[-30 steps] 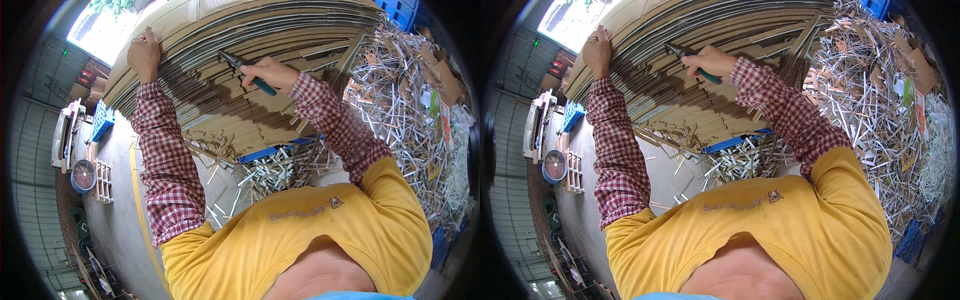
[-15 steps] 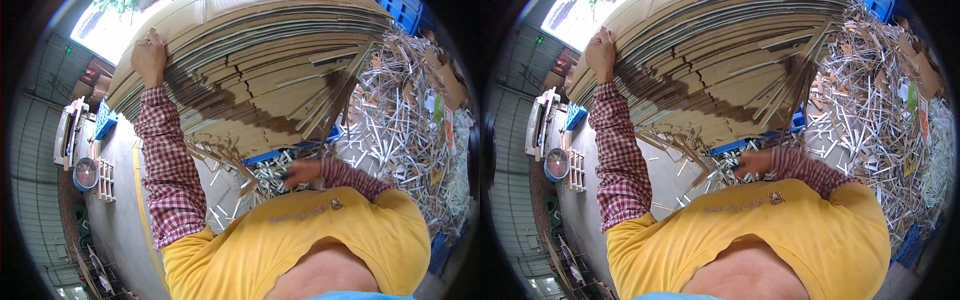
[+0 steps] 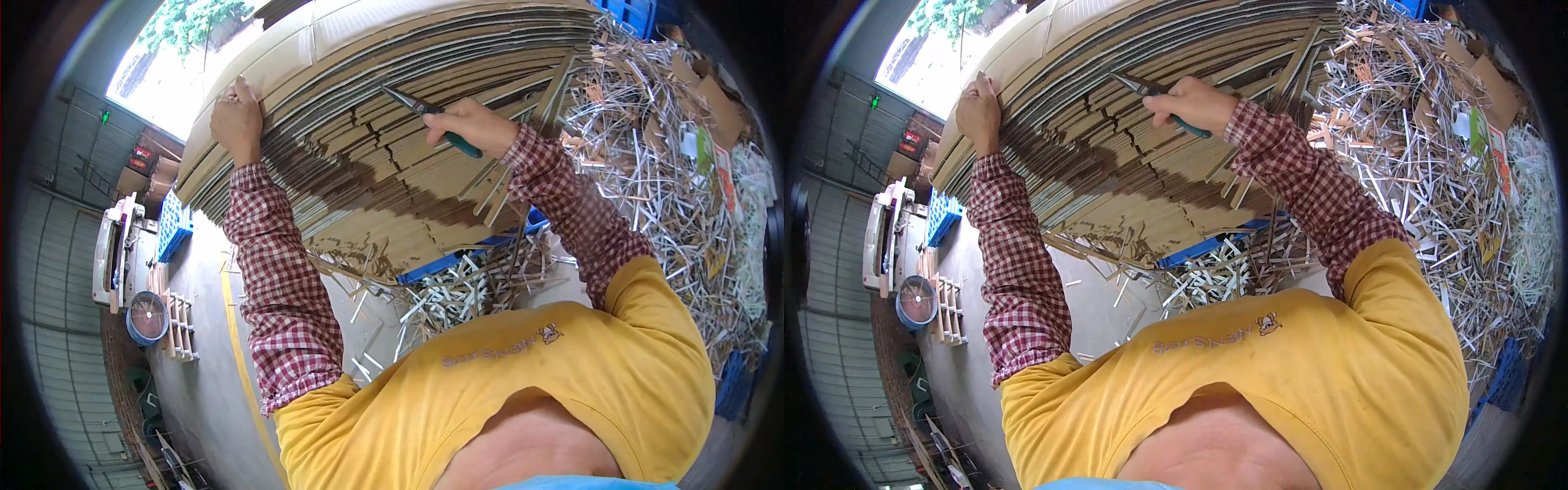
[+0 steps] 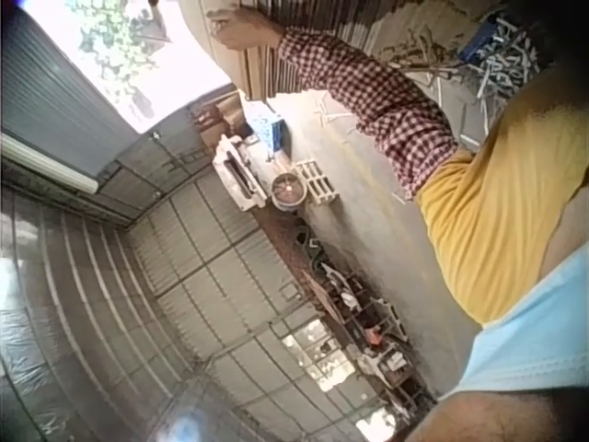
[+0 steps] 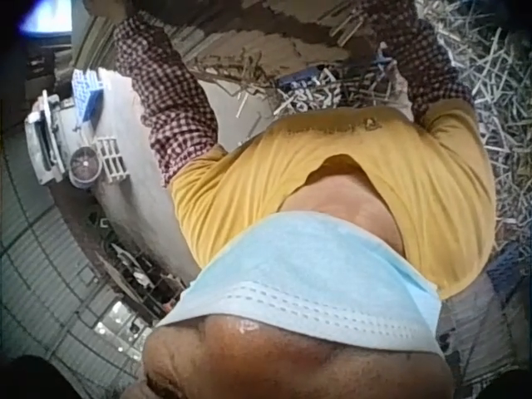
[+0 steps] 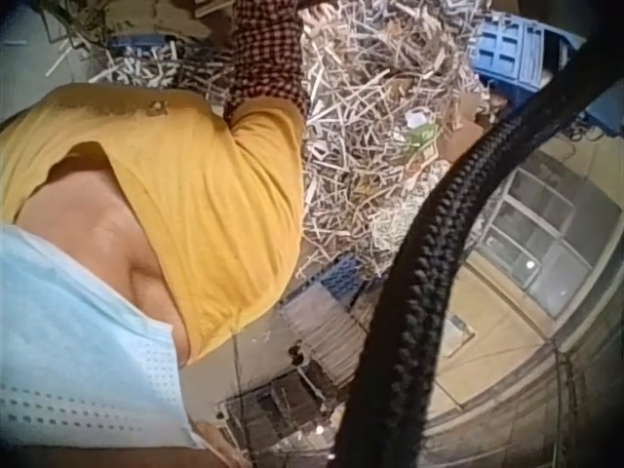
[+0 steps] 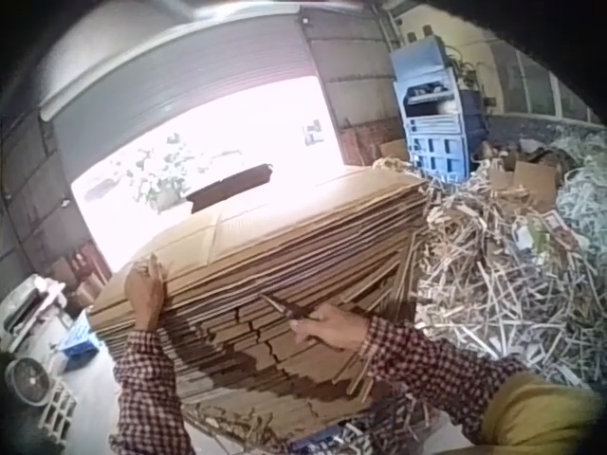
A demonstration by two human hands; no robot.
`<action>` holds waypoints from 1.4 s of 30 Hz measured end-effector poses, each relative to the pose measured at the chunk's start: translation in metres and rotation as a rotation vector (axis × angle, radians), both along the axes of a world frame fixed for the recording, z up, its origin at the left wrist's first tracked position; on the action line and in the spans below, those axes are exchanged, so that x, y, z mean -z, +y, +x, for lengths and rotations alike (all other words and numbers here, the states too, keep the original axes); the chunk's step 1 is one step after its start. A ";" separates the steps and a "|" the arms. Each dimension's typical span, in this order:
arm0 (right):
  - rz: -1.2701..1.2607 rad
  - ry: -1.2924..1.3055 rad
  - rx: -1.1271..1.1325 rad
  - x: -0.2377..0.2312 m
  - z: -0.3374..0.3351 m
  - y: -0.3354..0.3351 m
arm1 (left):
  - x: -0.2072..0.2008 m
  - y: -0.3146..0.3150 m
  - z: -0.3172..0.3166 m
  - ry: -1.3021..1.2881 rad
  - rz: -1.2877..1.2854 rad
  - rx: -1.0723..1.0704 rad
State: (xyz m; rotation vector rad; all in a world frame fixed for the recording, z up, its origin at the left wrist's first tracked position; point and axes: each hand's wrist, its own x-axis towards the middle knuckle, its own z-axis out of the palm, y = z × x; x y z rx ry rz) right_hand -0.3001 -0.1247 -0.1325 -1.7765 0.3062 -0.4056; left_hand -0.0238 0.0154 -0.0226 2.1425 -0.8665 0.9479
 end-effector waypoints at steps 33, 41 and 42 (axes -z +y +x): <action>0.053 -0.029 0.149 -0.004 -0.055 -0.043 | -0.001 0.001 -0.001 -0.074 0.032 0.043; -0.080 -0.034 0.349 0.036 -0.037 -0.023 | -0.014 -0.022 -0.008 -0.040 0.171 0.172; -0.100 -0.037 0.391 0.036 -0.038 -0.014 | -0.016 -0.033 -0.021 -0.001 0.183 0.278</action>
